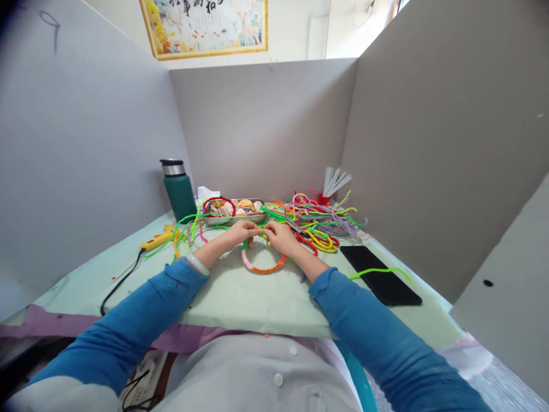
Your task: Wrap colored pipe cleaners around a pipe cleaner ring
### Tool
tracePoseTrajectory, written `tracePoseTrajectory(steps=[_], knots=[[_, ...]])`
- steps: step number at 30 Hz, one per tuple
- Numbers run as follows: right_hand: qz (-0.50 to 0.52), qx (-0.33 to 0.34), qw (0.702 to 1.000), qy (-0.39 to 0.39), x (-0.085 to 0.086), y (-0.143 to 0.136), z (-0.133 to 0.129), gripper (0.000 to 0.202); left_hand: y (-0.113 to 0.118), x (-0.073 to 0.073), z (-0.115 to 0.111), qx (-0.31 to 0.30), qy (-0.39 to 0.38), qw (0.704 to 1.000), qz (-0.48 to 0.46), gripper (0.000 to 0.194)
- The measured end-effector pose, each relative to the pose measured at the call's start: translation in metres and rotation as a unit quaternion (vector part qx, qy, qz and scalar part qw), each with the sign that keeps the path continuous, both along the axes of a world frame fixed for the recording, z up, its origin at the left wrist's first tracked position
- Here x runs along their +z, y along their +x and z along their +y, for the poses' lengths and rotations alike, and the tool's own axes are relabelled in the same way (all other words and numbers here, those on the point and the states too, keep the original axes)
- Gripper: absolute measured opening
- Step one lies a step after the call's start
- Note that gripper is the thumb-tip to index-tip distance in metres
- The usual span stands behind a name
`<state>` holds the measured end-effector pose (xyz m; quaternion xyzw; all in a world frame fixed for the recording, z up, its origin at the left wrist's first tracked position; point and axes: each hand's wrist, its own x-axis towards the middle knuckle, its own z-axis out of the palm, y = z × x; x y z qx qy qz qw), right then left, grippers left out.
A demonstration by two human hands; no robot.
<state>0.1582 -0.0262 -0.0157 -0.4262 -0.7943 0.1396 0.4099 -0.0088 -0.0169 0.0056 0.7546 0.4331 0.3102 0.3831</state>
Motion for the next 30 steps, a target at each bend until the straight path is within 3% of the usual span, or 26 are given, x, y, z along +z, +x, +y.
tracePoseTrajectory(steps=[8, 13, 16, 20, 26, 30], knots=[[0.020, 0.036, 0.998, 0.039, 0.000, 0.003, 0.001, 0.021, 0.000, 0.007, -0.004, -0.016, -0.093, 0.995, -0.045, 0.024], [0.029, 0.049, 0.998, 0.039, 0.001, 0.004, 0.002, 0.019, -0.003, 0.005, -0.002, -0.054, -0.089, 0.993, -0.046, 0.025], [0.035, 0.052, 0.997, 0.035, 0.000, 0.005, 0.003, 0.019, -0.005, 0.005, -0.003, -0.077, -0.040, 0.996, -0.023, 0.022], [0.039, 0.045, 0.998, 0.031, -0.001, 0.005, 0.006, 0.020, -0.002, 0.003, -0.001, -0.026, 0.082, 0.994, 0.062, 0.023], [0.042, 0.028, 0.998, 0.023, -0.001, 0.003, 0.007, 0.018, 0.000, -0.002, 0.009, 0.048, 0.291, 0.942, 0.162, 0.019], [0.036, 0.018, 0.999, 0.019, -0.002, 0.003, 0.008, 0.018, -0.001, -0.004, 0.009, 0.067, 0.348, 0.911, 0.209, 0.022]])
